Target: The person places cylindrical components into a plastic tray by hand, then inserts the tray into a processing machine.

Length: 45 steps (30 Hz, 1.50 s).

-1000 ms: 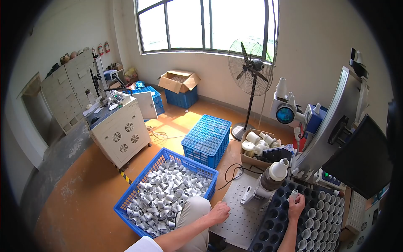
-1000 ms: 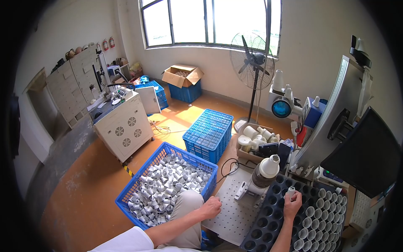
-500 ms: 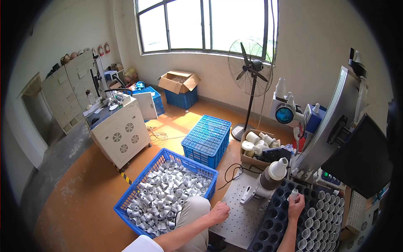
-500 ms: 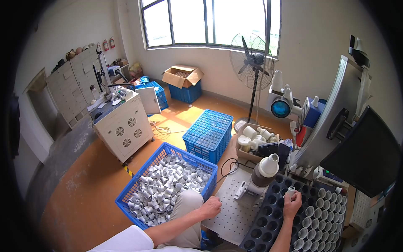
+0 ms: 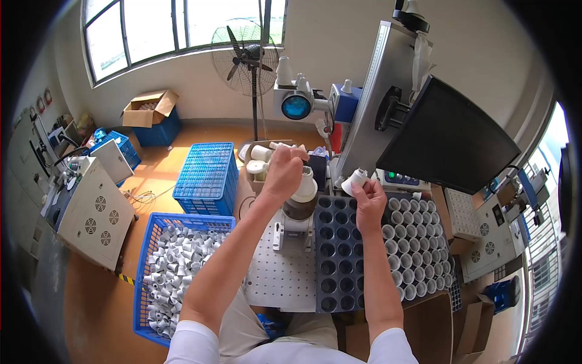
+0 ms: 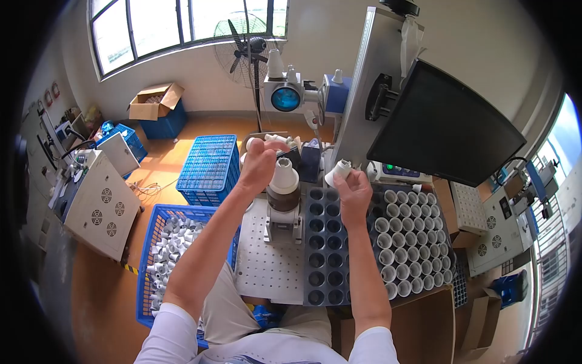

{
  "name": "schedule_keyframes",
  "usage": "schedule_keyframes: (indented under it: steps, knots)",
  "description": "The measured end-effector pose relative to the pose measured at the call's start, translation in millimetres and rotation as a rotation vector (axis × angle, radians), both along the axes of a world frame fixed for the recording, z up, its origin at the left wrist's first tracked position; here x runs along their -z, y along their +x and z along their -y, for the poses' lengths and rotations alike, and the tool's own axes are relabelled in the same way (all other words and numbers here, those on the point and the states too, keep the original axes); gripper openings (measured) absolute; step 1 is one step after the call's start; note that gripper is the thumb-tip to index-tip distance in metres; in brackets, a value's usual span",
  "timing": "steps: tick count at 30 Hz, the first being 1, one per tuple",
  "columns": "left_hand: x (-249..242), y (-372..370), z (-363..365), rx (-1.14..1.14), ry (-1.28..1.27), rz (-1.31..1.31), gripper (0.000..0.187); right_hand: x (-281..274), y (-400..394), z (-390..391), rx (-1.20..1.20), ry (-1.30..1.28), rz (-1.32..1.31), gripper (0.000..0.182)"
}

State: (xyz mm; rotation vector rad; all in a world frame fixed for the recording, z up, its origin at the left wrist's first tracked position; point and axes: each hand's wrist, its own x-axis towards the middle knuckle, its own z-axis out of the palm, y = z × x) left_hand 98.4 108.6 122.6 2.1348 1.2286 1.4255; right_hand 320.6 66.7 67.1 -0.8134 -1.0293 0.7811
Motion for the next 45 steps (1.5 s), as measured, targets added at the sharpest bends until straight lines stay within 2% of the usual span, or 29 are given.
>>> schedule_keyframes:
  steps: [2, 3, 4, 5, 7, 8, 11, 12, 13, 14, 15, 17, 19, 21, 22, 23, 24, 25, 27, 28, 30, 33, 34, 36, 37, 39, 40, 42, 45]
  knots:
    - [17.4, 22.9, -18.5, 0.100, -0.192, 0.315, 0.027, -24.3, -30.0, 0.9, -0.098, 0.112, 0.002, 0.018]
    - [-7.1, 18.2, -0.3, 0.096, -0.196, 0.248, 0.027, -29.0, -43.8, -0.4, -0.152, 0.108, -0.018, 0.023]
    - [-25.0, 6.4, 13.9, 0.104, -0.140, 0.336, 0.026, -31.3, -54.9, -0.7, -0.156, 0.136, 0.087, 0.024]
    - [-35.6, -13.1, 25.5, 0.113, -0.089, 0.416, 0.026, -33.2, -70.8, 0.6, -0.195, 0.163, 0.074, 0.024]
    - [-25.4, -70.6, 38.7, -0.022, -0.038, 0.407, 0.025, -14.8, -84.6, -5.1, -0.077, 0.180, 0.432, 0.023]
    - [-11.1, -103.9, 45.5, -0.100, -0.002, 0.388, 0.024, -10.0, -87.8, -4.4, -0.072, 0.157, 0.410, 0.023]
    - [64.6, -212.8, 67.8, -0.460, -0.005, 0.293, 0.026, -4.2, -97.3, -5.3, -0.079, 0.118, 0.349, 0.023]
    - [109.5, -268.0, 72.3, -0.544, -0.010, 0.168, 0.027, -3.9, -96.2, -4.0, -0.062, 0.109, 0.329, 0.024]
    - [160.3, -315.3, 76.8, -0.654, 0.006, 0.252, 0.028, -0.1, -91.8, -3.2, -0.003, 0.097, 0.424, 0.027]
    - [187.6, -352.2, 94.3, -0.733, -0.100, 0.157, 0.028, 0.6, -88.4, 2.5, -0.021, 0.051, 0.397, 0.028]
    - [216.5, -385.0, 110.6, -0.817, -0.061, 0.125, 0.028, 4.5, -86.4, 3.5, 0.019, 0.234, 0.328, 0.026]
    - [244.7, -407.3, 147.6, -0.940, -0.118, 0.147, 0.027, 13.9, -59.1, 16.3, 0.085, 0.217, 0.424, 0.026]
    - [279.6, -418.1, 177.8, -0.978, -0.065, 0.123, 0.024, 27.8, -11.3, 29.2, 0.213, 0.142, 0.646, 0.025]
    - [278.9, -399.2, 199.0, -1.015, -0.239, 0.189, 0.023, 40.1, 49.9, 38.8, 0.355, -0.108, 0.990, 0.031]
    - [279.1, -379.5, 201.6, -1.050, -0.159, 0.203, 0.022, 50.8, 79.7, 42.2, 0.391, -0.290, 1.134, 0.038]
    - [302.3, -380.3, 194.9, -0.929, -0.098, 0.352, 0.021, 62.6, 108.9, 44.5, 0.387, -0.419, 1.315, 0.049]
    - [262.2, -336.5, 193.6, -0.952, -0.220, 0.214, 0.021, 67.1, 131.5, 47.6, 0.318, -0.569, 1.388, 0.056]
    - [267.4, -318.7, 180.5, -0.847, -0.183, 0.193, 0.023, 91.6, 161.2, 43.7, 0.269, -0.622, 1.449, 0.059]
    - [222.2, -244.7, 161.3, -0.675, -0.153, 0.180, 0.029, 85.7, 170.8, 51.2, 0.193, -0.616, 1.474, 0.056]
    - [223.6, -218.2, 150.9, -0.560, -0.160, 0.237, 0.029, 76.1, 166.3, 53.6, 0.163, -0.622, 1.430, 0.055]
    - [204.6, -160.3, 141.5, -0.391, -0.145, 0.133, 0.030, 72.6, 165.6, 52.8, 0.145, -0.657, 1.469, 0.055]
    - [196.5, -104.1, 135.2, -0.177, -0.174, 0.150, 0.019, 61.9, 156.1, 49.4, 0.078, -0.686, 1.619, 0.055]
    - [191.7, -91.9, 137.5, -0.094, -0.167, 0.139, 0.017, 61.8, 154.5, 48.4, 0.099, -0.706, 1.628, 0.053]
    - [238.2, -81.4, 135.4, 0.023, -0.321, -0.099, 0.008, 59.7, 153.7, 45.1, 0.149, -0.746, 1.648, 0.050]
    - [256.3, -78.1, 134.9, 0.082, -0.394, -0.218, 0.007, 47.8, 145.1, 45.3, 0.181, -0.734, 1.586, 0.047]
    - [260.6, -71.6, 140.3, 0.123, -0.426, -0.373, 0.010, 19.0, 121.4, 51.0, 0.239, -0.713, 1.461, 0.042]
    - [261.5, -70.0, 142.7, 0.145, -0.445, -0.453, 0.012, 24.6, 120.4, 45.9, 0.279, -0.588, 1.397, 0.040]
    - [261.5, -68.4, 145.9, 0.125, -0.415, -0.416, 0.012, 41.2, 111.3, 32.8, 0.352, -0.348, 1.255, 0.035]
    - [264.8, -67.4, 147.2, 0.099, -0.384, -0.385, 0.012, 39.6, 59.8, 29.8, 0.225, -0.420, 0.912, 0.029]
